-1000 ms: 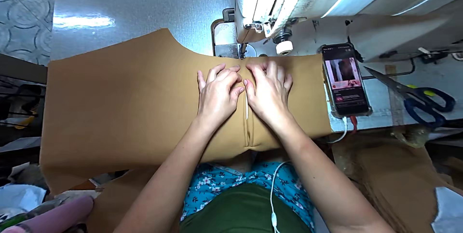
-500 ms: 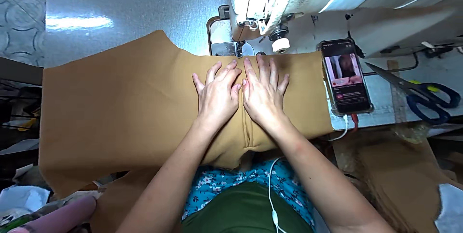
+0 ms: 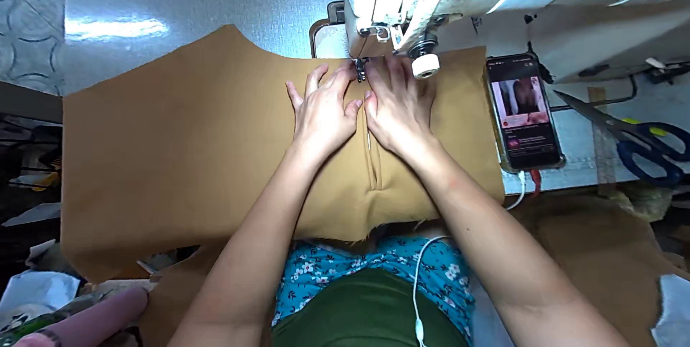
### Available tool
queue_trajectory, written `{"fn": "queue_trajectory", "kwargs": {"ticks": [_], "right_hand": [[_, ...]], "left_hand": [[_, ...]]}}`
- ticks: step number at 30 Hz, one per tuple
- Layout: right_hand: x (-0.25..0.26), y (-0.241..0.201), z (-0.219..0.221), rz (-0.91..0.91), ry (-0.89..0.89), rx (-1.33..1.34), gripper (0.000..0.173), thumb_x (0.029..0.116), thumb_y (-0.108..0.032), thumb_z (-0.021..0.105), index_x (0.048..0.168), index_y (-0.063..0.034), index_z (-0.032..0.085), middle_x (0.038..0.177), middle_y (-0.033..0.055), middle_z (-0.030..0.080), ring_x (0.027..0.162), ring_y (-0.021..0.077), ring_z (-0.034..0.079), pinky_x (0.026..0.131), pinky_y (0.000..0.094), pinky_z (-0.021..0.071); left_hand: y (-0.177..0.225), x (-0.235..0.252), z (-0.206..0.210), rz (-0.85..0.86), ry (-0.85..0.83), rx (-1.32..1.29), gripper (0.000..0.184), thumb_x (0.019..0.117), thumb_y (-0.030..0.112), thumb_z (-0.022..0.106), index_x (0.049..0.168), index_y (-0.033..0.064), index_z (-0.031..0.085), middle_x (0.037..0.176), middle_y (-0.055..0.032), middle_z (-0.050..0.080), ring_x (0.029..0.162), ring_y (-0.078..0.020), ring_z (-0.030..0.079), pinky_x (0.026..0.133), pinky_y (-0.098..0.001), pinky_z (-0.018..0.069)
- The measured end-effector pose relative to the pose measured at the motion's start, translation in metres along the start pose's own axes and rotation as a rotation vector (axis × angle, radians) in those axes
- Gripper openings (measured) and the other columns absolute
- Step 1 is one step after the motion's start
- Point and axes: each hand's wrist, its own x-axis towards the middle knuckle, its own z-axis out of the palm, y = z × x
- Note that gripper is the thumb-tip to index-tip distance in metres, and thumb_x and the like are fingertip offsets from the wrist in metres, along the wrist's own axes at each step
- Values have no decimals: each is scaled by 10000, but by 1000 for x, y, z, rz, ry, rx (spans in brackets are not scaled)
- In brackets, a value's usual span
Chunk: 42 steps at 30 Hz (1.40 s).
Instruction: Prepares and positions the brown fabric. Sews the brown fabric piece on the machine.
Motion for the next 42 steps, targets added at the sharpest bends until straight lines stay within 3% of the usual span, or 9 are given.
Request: {"fn": "queue_trajectory", "kwargs": {"ticks": [5,12,24,28,34,39,42], "right_hand": [[34,8,1,-12,-45,99,539,1080,-336,305,1541,-102,460,1658,217,287,1574,422,127,1207,715,23],[50,22,8,-45,-42,98,602,1057,-415,261,1493,-91,519,1658,217,294,1584,400,106,1214,710,-11],[55,22,4,-55,-135,80,622,1064,-427,233,1562,-109,429,1690,174,246,1596,382,33,1206,716,-76],[62,28,13,-82,-91,113,629,1055,-452,253,1542,-110,457,1684,173,262,1593,377,82,1216,703,-61],[64,32,13,-110,-108,104,639,1064,-469,262,1529,-84,470,1683,205,245,1592,393,52,1202,716,-88],[69,33,14,-114,-110,90,662,1054,-493,231,1536,-102,462,1687,214,226,1594,381,68,1203,717,-69],[49,26,3,-57,-44,68,618,1067,-500,302,1540,-139,472,1668,182,297,1582,404,117,1212,720,-19]], "left_hand": [[0,25,-13,-23,-62,18,621,1011,371,610,1559,136,436,1571,-32,490,1566,-309,219,1154,-765,-23],[-1,33,-16,-17,-163,45,719,998,418,621,1612,182,329,1685,18,298,1595,-286,102,1136,-780,-80],[-3,34,-15,-23,-153,59,754,978,452,635,1613,188,327,1684,20,300,1597,-287,91,1139,-778,-85],[-4,38,-17,-22,-165,59,780,957,473,666,1605,182,344,1682,3,304,1595,-300,93,1132,-788,-83],[-5,41,-17,-14,-155,50,823,923,492,711,1602,191,356,1695,13,271,1595,-305,92,1127,-799,-68],[-4,41,-19,-29,-173,57,816,930,510,699,1600,193,357,1705,20,242,1598,-299,73,1125,-798,-68],[-4,35,-24,-25,-163,41,802,944,491,694,1597,168,360,1702,-36,251,1594,-328,87,1133,-799,-38]]}}
